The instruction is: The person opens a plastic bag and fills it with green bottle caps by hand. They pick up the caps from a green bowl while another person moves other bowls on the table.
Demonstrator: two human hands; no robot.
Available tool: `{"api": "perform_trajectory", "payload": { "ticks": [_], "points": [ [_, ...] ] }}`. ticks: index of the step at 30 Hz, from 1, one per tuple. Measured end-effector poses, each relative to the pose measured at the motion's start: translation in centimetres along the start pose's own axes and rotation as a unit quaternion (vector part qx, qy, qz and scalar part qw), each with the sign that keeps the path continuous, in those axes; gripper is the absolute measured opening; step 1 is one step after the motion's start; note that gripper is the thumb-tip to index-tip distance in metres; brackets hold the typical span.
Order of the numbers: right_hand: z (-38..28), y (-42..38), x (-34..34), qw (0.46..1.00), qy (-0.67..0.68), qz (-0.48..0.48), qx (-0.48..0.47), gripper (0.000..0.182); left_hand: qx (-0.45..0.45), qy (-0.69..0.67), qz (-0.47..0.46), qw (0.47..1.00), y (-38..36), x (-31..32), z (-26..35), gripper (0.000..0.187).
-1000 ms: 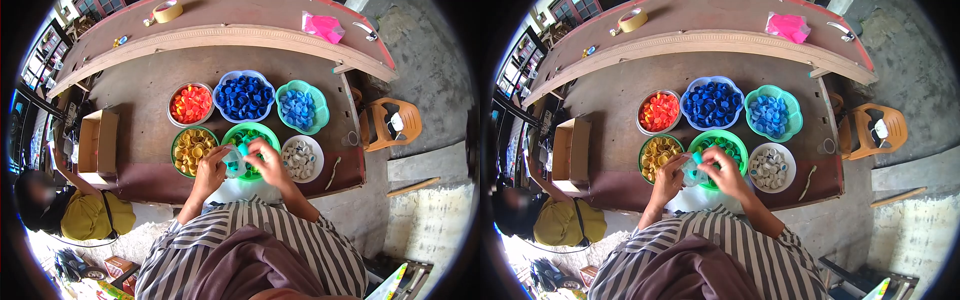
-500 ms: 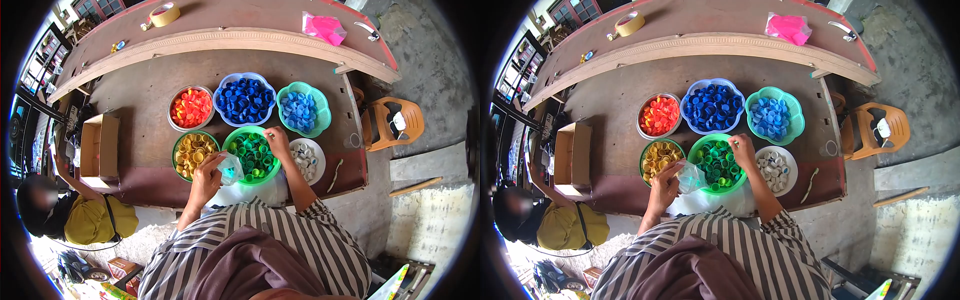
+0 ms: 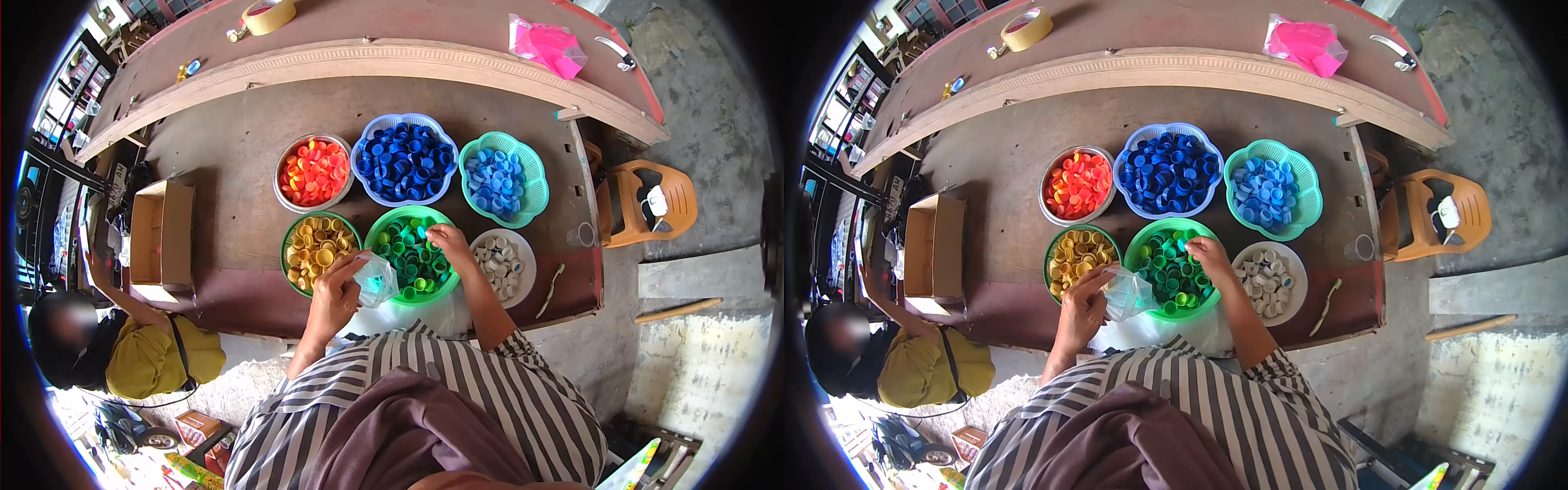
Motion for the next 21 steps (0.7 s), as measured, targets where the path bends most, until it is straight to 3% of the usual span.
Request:
{"api": "perform_trajectory", "payload": {
  "ticks": [1, 2, 4, 9, 13, 15, 16, 17, 18, 21],
  "points": [
    [-0.2, -0.8, -0.2, 0.991, 0.121, -0.020, 0.046, 0.017, -0.002, -0.006, 0.001, 1.000, 0.1, -0.1, 0.0, 0.042],
    [-0.3, -1.4, -0.5, 0.991, 0.121, -0.017, 0.046, 0.017, -0.004, -0.012, 0.002, 1.000, 0.1, -0.1, 0.0, 0.041],
    [-0.4, -2.6, -0.6, 0.939, 0.320, -0.074, 0.098, 0.015, -0.003, -0.014, 0.001, 1.000, 0.2, -0.1, 0.0, 0.041],
    [0.2, -4.9, -0.6, 0.914, 0.383, -0.074, 0.113, 0.010, 0.035, 0.000, 0.011, 0.999, 0.0, 0.2, -0.1, 0.041],
    [-1.5, -7.3, 1.2, 0.926, 0.364, -0.051, 0.083, 0.010, 0.024, -0.038, -0.003, 0.999, -0.2, 0.6, 0.2, 0.039],
    [-4.5, -9.4, 3.0, 0.980, 0.180, 0.046, -0.076, 0.009, 0.039, -0.034, -0.016, 0.999, -0.2, 0.7, 0.6, 0.038],
    [-5.7, -10.5, 4.3, 0.980, 0.180, 0.043, -0.077, 0.009, 0.039, -0.033, -0.013, 0.999, -0.3, 0.7, 0.8, 0.038],
    [-7.5, -11.8, 5.6, 0.978, 0.090, 0.024, -0.185, 0.008, 0.040, -0.042, -0.018, 0.998, -0.3, 0.8, 0.9, 0.039],
    [-9.4, -13.4, 7.1, 0.957, -0.001, 0.007, -0.290, 0.008, 0.041, -0.051, -0.024, 0.998, -0.4, 1.1, 1.1, 0.039],
    [-12.7, -17.2, 10.5, 0.873, -0.221, 0.015, -0.435, 0.011, 0.033, -0.062, -0.027, 0.997, -0.8, 1.4, 1.5, 0.041]
  ]
}}
Point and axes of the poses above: each hand's wrist, its own y-axis towards the middle knuckle, its own x-axis out of the palm, z = x × y, the point moved 3 cm from there along y, towards the middle knuckle, and after that the axes turned 10 degrees about y, right-handed, at the moved point
